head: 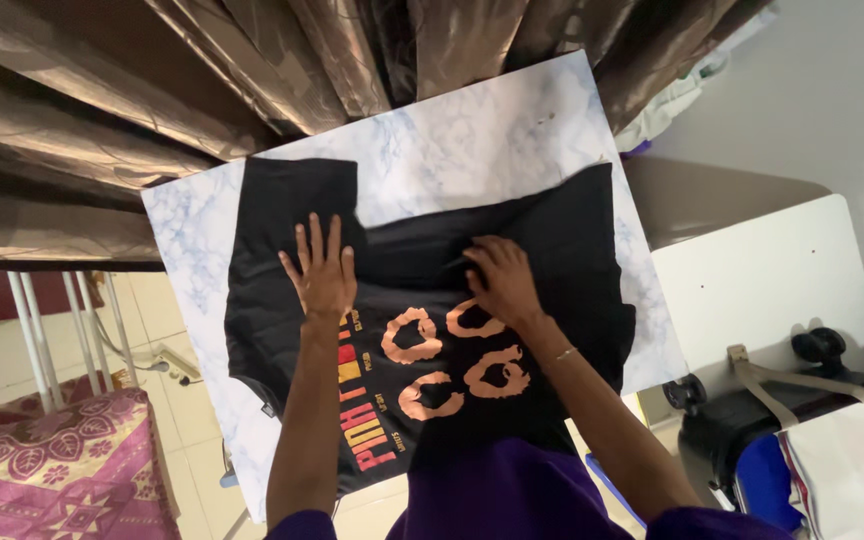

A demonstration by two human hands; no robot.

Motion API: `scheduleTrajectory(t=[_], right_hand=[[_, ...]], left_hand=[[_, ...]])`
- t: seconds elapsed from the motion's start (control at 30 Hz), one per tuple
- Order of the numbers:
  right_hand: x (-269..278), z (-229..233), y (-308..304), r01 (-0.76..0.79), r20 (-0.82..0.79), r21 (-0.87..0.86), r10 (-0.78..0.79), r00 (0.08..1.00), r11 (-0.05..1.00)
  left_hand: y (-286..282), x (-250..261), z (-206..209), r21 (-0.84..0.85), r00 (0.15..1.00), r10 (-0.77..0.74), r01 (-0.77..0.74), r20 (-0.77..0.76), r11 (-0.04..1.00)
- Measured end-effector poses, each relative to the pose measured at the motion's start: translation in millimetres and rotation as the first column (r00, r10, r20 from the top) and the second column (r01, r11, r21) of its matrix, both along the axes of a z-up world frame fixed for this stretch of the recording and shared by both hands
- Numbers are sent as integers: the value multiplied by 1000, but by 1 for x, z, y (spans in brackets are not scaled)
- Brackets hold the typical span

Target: The person takes a t-shirt from a chair, lays it flat on a table, and folds it.

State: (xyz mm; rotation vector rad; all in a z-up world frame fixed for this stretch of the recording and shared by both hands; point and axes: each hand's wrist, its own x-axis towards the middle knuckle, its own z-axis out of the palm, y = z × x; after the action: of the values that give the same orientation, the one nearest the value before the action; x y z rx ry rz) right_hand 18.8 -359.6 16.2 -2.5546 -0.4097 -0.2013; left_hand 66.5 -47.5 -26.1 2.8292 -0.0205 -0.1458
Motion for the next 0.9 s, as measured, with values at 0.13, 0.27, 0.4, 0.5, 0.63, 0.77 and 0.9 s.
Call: scheduleTrajectory(t=[0.13, 0.27, 0.4, 0.5, 0.63, 0.77, 0.9], right_hand=[[-3, -23, 15, -74, 15, -55, 75, 997, 996], [-5, -33, 12, -20, 44, -87, 24, 999, 996], [0, -31, -4, 133, 19, -129, -131, 991, 983], [11, -29, -20, 228, 52, -109, -224, 973, 968], [28, -33, -56, 450, -69, -67, -454, 888, 891], [43, -43, -100, 721, -19, 13, -721, 693, 692], [63, -56, -141, 827, -14, -25, -827, 562, 562]], left_hand=[[5, 17, 0, 9, 990, 138, -137, -36, 990], [1, 23, 0, 20, 978, 210, -209, -8, 978], [3, 27, -3, 26, 973, 230, -229, -2, 973], [14, 43, -9, -63, 963, 268, -266, 26, 962], [29, 60, -8, -42, 983, 183, -182, 18, 982], [42, 72, 4, 21, 943, 305, -305, -131, 952], [37, 78, 8, 22, 929, 337, -338, -153, 941]])
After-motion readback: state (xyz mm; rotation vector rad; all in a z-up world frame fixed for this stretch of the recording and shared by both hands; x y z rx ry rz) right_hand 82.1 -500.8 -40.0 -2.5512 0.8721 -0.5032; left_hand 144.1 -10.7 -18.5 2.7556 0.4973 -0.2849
